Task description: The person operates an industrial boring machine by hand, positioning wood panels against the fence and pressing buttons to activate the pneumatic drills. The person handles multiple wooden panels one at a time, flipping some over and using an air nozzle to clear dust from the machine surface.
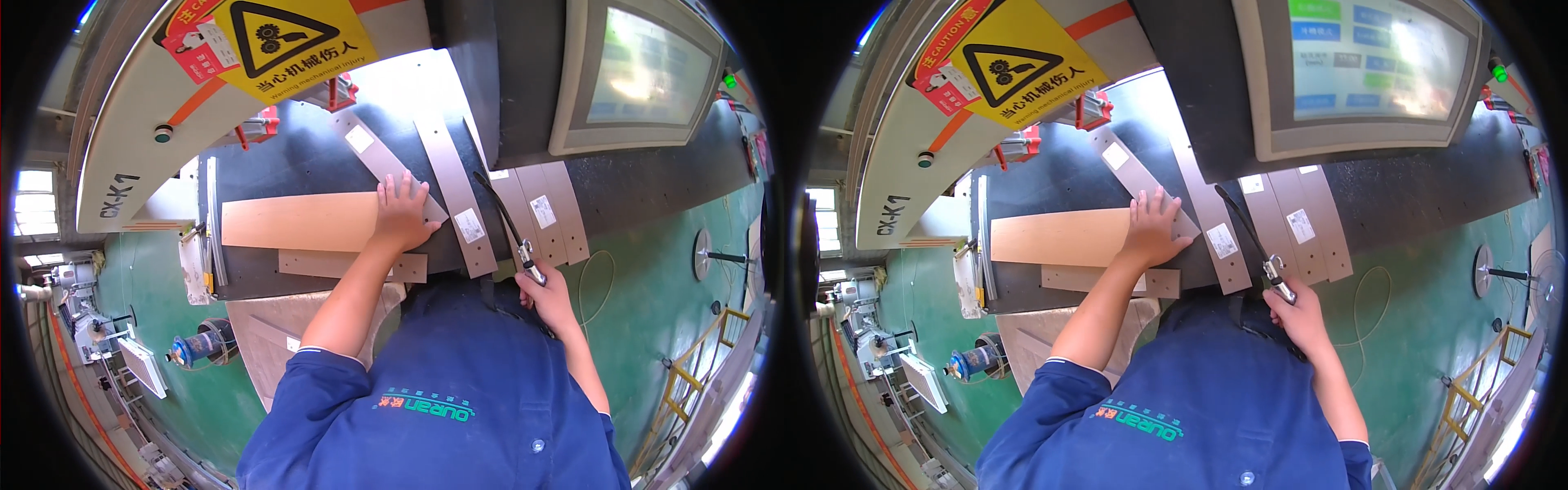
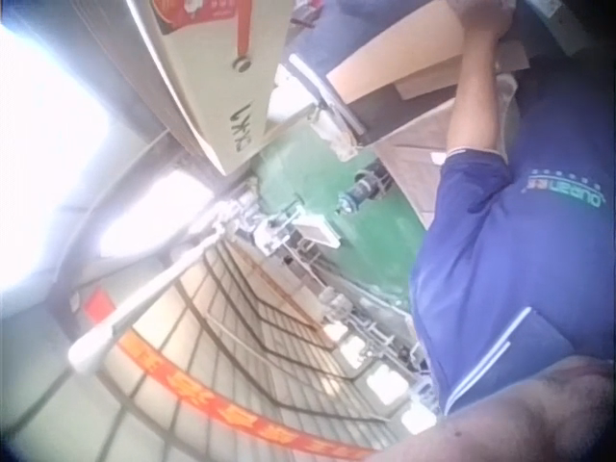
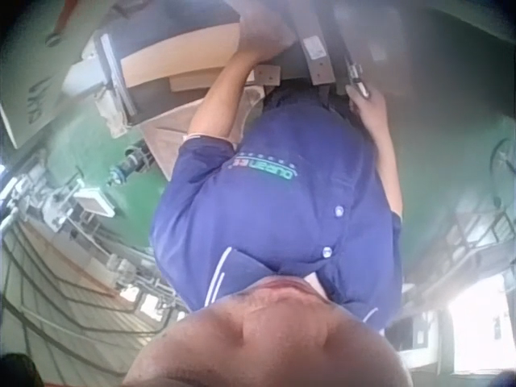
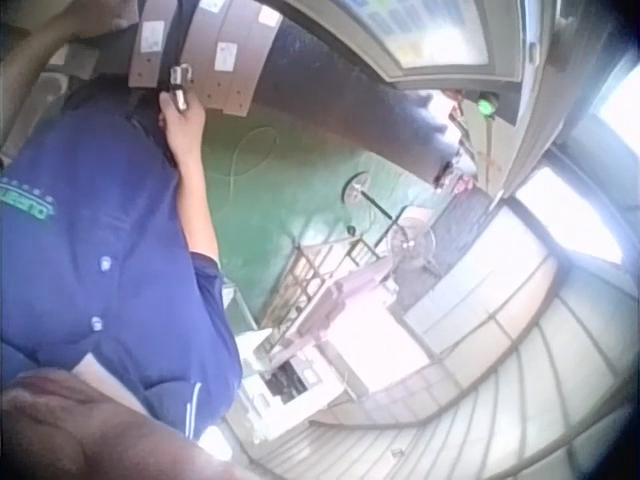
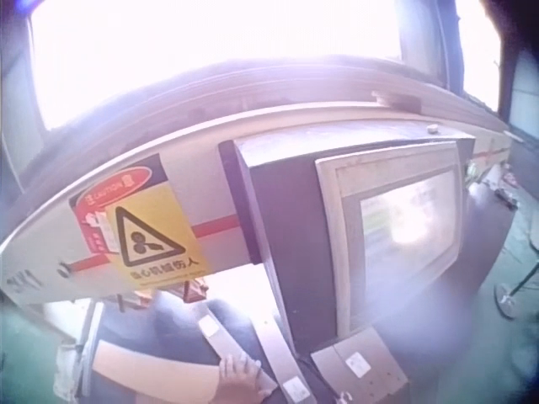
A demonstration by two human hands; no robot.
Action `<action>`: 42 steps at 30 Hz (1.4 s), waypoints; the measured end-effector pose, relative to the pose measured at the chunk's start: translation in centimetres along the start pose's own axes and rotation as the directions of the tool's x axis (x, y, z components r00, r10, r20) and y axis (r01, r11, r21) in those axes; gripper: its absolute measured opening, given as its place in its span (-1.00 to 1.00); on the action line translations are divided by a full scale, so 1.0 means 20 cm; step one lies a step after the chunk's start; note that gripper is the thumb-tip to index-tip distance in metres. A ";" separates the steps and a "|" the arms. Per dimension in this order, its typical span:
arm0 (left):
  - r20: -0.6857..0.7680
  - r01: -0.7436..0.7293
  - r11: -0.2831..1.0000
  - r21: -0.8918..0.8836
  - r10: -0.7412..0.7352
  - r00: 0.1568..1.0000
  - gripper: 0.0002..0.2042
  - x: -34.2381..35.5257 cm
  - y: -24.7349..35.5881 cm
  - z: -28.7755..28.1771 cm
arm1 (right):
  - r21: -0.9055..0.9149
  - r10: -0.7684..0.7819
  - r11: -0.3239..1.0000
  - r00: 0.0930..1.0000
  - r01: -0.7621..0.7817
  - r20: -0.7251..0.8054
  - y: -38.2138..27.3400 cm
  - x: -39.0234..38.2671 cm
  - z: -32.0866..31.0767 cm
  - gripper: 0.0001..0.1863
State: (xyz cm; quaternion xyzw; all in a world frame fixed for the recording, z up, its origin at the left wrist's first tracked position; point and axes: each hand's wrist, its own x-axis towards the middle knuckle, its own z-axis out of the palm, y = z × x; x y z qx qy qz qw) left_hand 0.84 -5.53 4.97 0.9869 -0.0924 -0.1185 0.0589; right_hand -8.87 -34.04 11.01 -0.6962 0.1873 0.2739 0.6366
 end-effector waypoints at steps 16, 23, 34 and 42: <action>-0.001 -0.250 0.903 -0.350 0.266 0.964 -0.16 -0.29 0.21 0.07 | -0.055 0.006 0.998 0.997 -0.002 0.080 0.01 0.00 0.00 -0.82; -0.014 -0.067 0.884 -0.463 0.068 0.998 -0.23 -0.55 -0.04 -0.01 | -0.055 0.005 0.998 0.996 0.000 0.092 0.01 0.00 -0.02 -0.82; -0.160 -0.160 0.936 -0.314 0.114 0.980 -0.39 -0.66 -0.04 -0.02 | -0.126 -0.032 0.990 0.978 0.059 0.207 -0.02 0.06 0.01 -0.81; -0.250 -0.210 0.920 -0.330 0.129 0.960 -0.38 -0.68 0.01 -0.34 | -0.117 -0.061 0.989 0.974 0.088 0.219 -0.03 0.10 0.02 -0.82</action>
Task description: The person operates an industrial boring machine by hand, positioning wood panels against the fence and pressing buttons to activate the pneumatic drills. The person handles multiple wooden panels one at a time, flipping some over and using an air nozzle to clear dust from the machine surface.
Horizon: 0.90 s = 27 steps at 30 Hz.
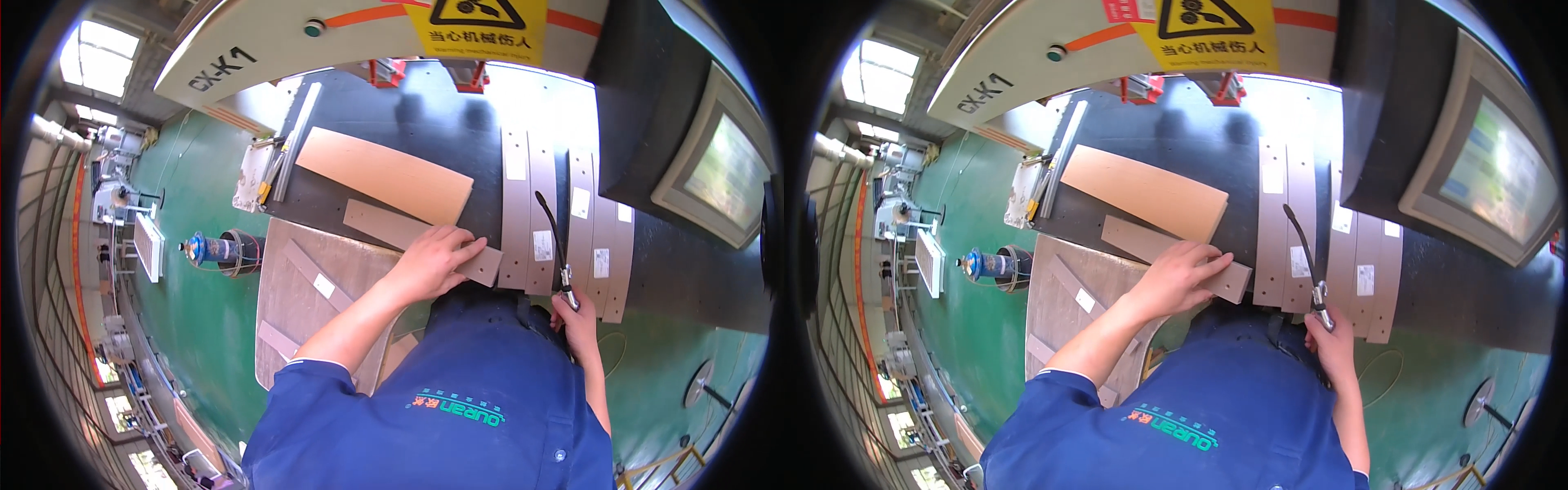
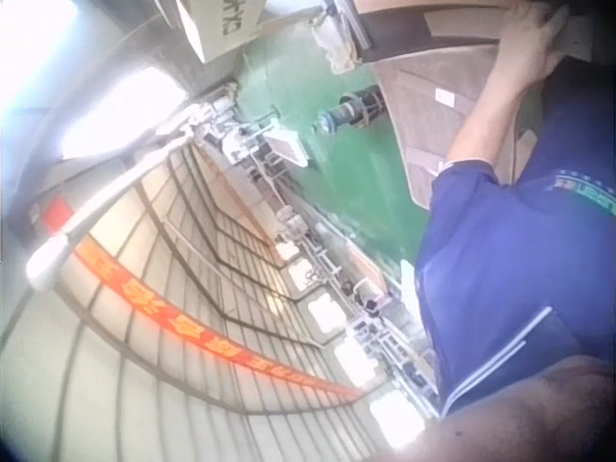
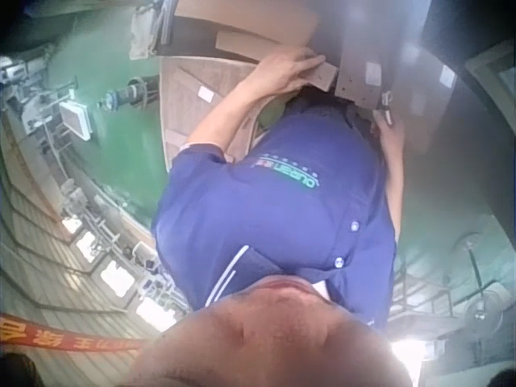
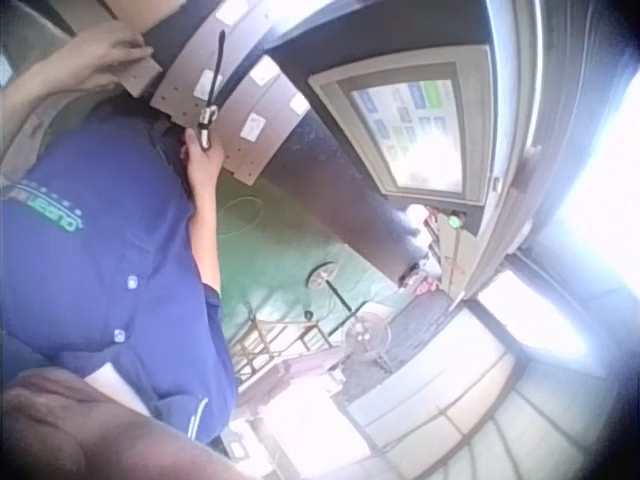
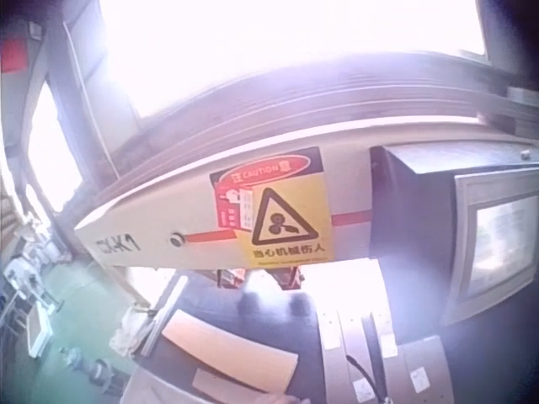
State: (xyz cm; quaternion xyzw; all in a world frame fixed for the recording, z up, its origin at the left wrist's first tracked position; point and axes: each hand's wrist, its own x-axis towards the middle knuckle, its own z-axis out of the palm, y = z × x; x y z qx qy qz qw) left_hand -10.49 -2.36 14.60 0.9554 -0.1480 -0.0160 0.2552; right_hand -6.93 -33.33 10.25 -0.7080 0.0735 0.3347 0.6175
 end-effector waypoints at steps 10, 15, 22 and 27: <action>-0.018 -0.053 0.971 0.233 0.059 0.998 -0.40 0.33 -0.55 -0.03 | -0.014 -0.044 0.999 0.998 0.044 -0.033 -0.02 0.02 0.01 -0.82; -0.086 0.009 0.983 0.181 0.006 0.996 -0.36 0.51 -0.95 0.02 | -0.043 -0.038 0.998 0.996 0.034 -0.081 0.01 0.01 0.00 -0.83; 0.033 0.351 0.916 0.193 -0.363 0.931 -0.43 0.64 -1.00 -0.07 | 0.031 -0.006 0.999 0.987 0.011 -0.162 0.03 -0.01 0.00 -0.83; -0.204 0.331 0.875 0.353 -0.273 0.940 -0.40 0.59 -1.15 0.04 | 0.019 0.047 0.999 0.986 -0.044 -0.162 -0.02 -0.01 0.02 -0.85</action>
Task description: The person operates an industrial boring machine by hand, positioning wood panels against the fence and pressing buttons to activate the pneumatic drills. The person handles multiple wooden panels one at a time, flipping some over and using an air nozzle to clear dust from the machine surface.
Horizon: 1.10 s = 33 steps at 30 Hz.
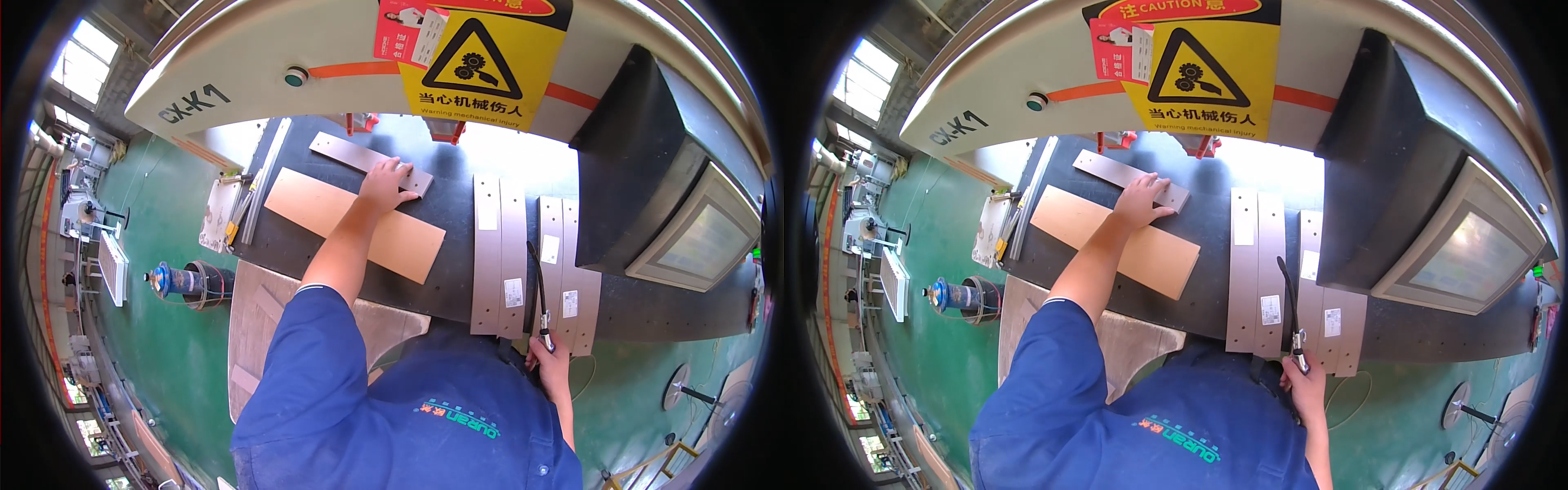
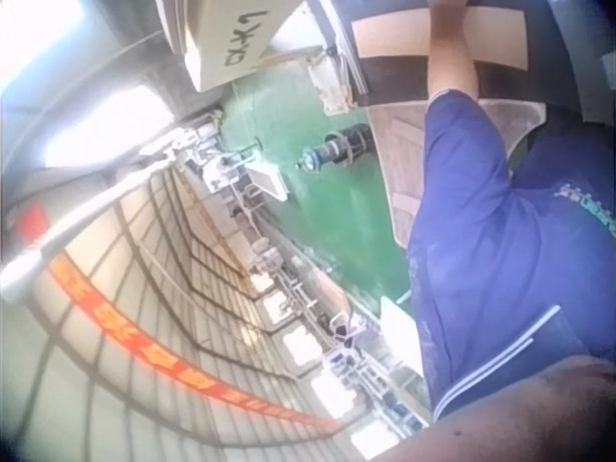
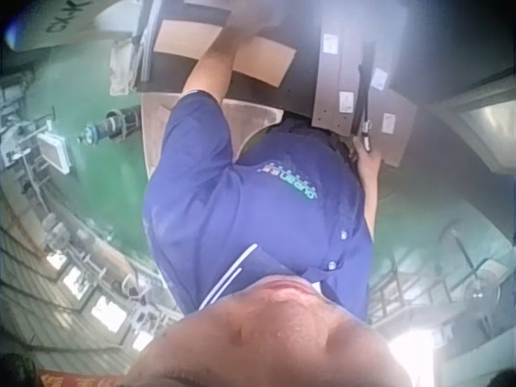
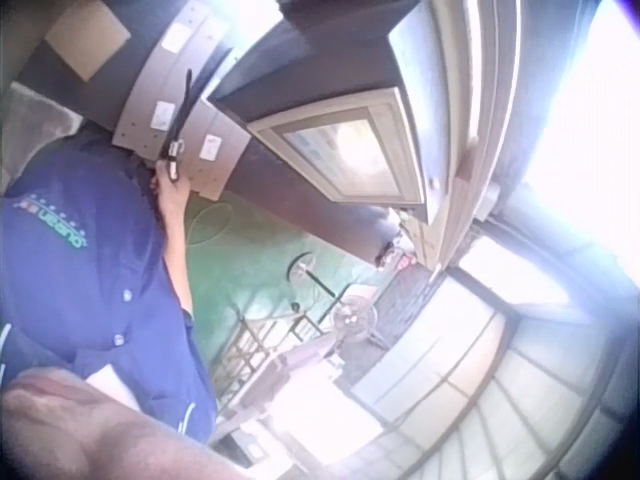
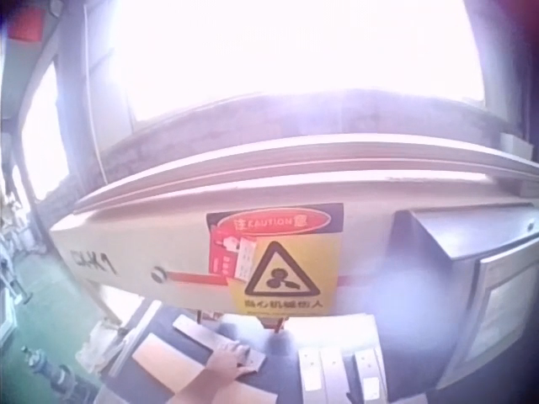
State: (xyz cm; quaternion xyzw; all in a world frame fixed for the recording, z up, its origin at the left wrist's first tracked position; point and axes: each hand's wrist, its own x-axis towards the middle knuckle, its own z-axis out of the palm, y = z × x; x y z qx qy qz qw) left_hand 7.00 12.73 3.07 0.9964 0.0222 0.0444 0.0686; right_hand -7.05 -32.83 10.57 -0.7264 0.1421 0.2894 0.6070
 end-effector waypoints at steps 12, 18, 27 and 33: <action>-0.070 -0.056 0.982 -0.179 0.044 0.997 -0.43 -0.34 0.06 0.06 | -0.022 0.001 1.000 0.999 0.000 0.053 -0.06 0.05 0.02 -0.85; -0.067 0.444 0.894 -0.060 -0.447 0.892 -0.25 -0.76 0.08 -0.11 | -0.028 0.000 1.000 0.998 0.002 0.057 -0.05 0.07 -0.01 -0.85; 0.059 0.506 0.771 -0.386 -0.527 0.848 -0.14 -0.83 0.00 -0.04 | -0.110 -0.002 0.994 0.995 0.013 0.097 -0.09 0.11 -0.01 -0.85; -0.184 0.389 0.885 -0.255 -0.439 0.879 -0.16 -0.60 -0.02 0.15 | -0.147 -0.009 0.989 0.993 0.027 0.117 -0.10 0.13 0.01 -0.85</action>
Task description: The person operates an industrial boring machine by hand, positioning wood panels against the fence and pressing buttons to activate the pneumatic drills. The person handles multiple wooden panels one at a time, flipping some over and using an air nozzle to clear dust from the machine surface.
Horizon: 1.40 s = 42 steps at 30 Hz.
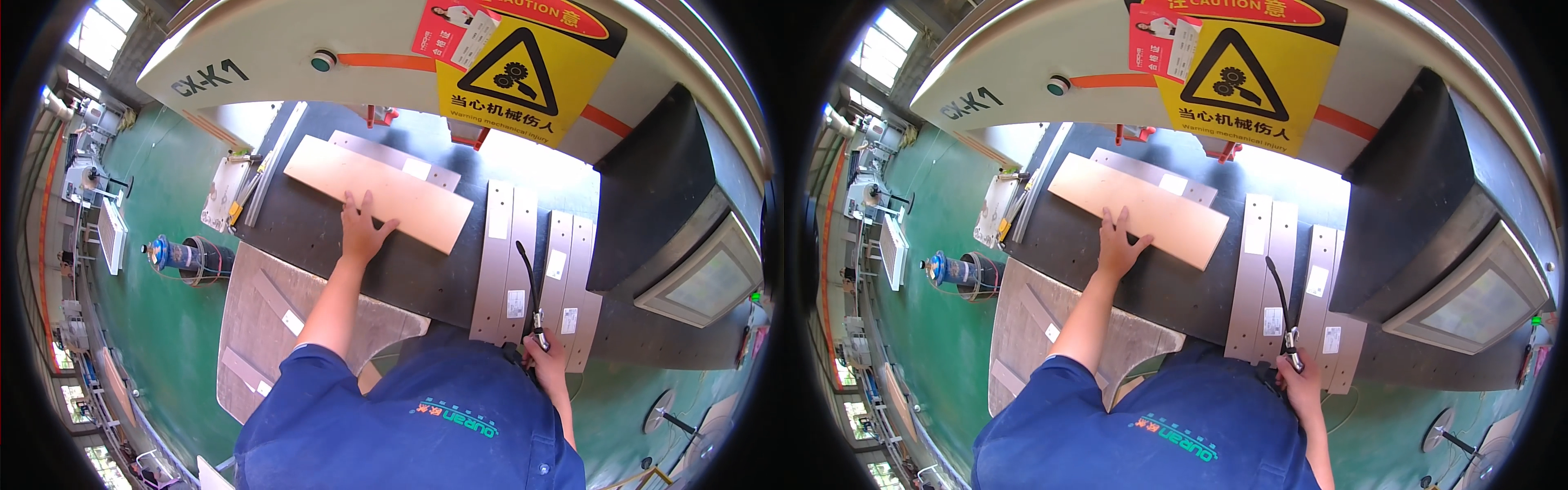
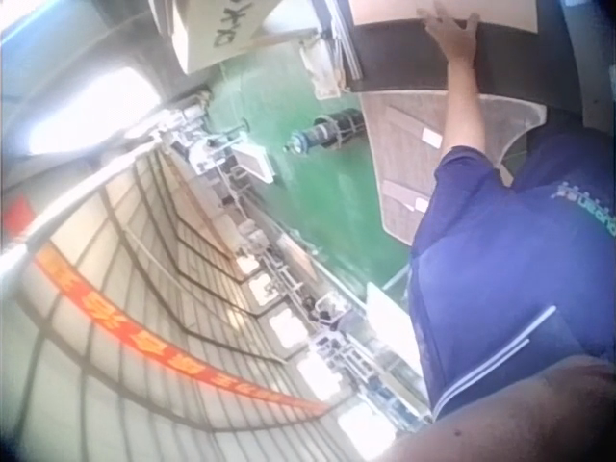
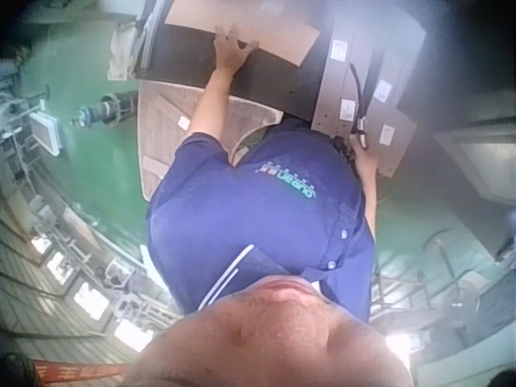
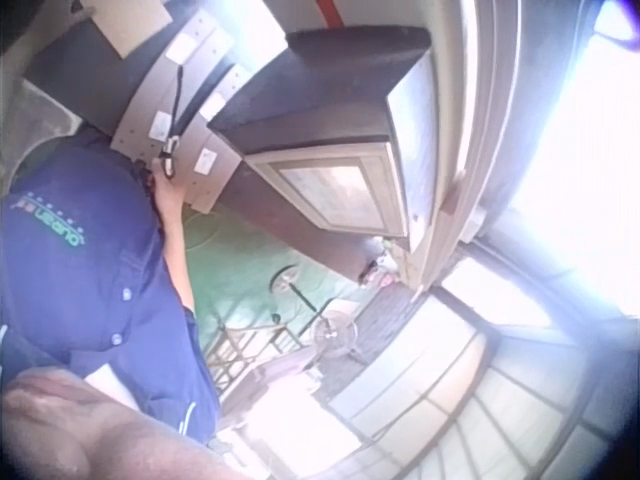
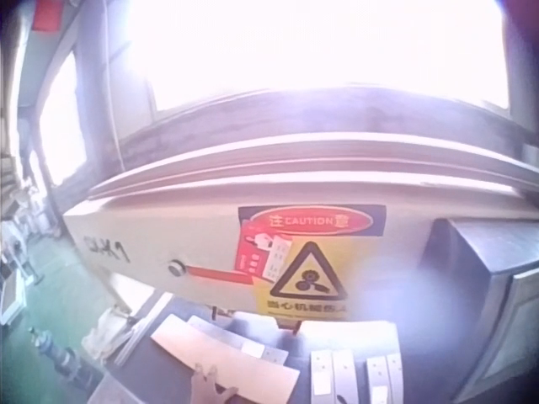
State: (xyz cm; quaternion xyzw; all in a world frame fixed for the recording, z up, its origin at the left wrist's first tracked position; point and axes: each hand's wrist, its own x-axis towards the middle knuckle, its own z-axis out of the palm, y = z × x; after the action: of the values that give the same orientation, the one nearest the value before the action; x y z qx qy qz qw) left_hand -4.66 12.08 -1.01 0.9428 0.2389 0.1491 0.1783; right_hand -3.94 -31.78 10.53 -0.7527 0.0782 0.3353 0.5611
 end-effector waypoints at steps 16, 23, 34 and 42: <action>0.037 0.092 0.995 0.031 -0.093 0.995 -0.28 0.58 0.35 0.21 | 0.107 0.065 0.993 0.991 -0.053 -0.119 0.02 -0.03 0.00 -0.86; -0.078 0.115 0.993 0.025 -0.112 0.991 -0.34 0.72 0.37 0.35 | 0.094 0.055 0.995 0.988 -0.042 -0.141 0.00 -0.04 0.01 -0.86; -0.127 0.077 0.997 0.018 -0.075 0.989 -0.40 0.73 0.39 0.30 | 0.003 0.107 0.994 0.987 -0.108 -0.117 -0.04 -0.06 0.05 -0.83; 0.060 0.085 0.995 -0.044 -0.083 0.995 -0.22 0.62 0.43 0.37 | -0.037 0.091 0.995 0.989 -0.096 -0.117 -0.07 -0.08 0.08 -0.83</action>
State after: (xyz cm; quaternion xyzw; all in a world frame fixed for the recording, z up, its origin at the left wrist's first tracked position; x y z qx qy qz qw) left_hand 11.87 9.26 -1.70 0.9315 0.2695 0.1192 0.2130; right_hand -5.17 -30.22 12.26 -0.7780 0.1384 0.3191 0.5231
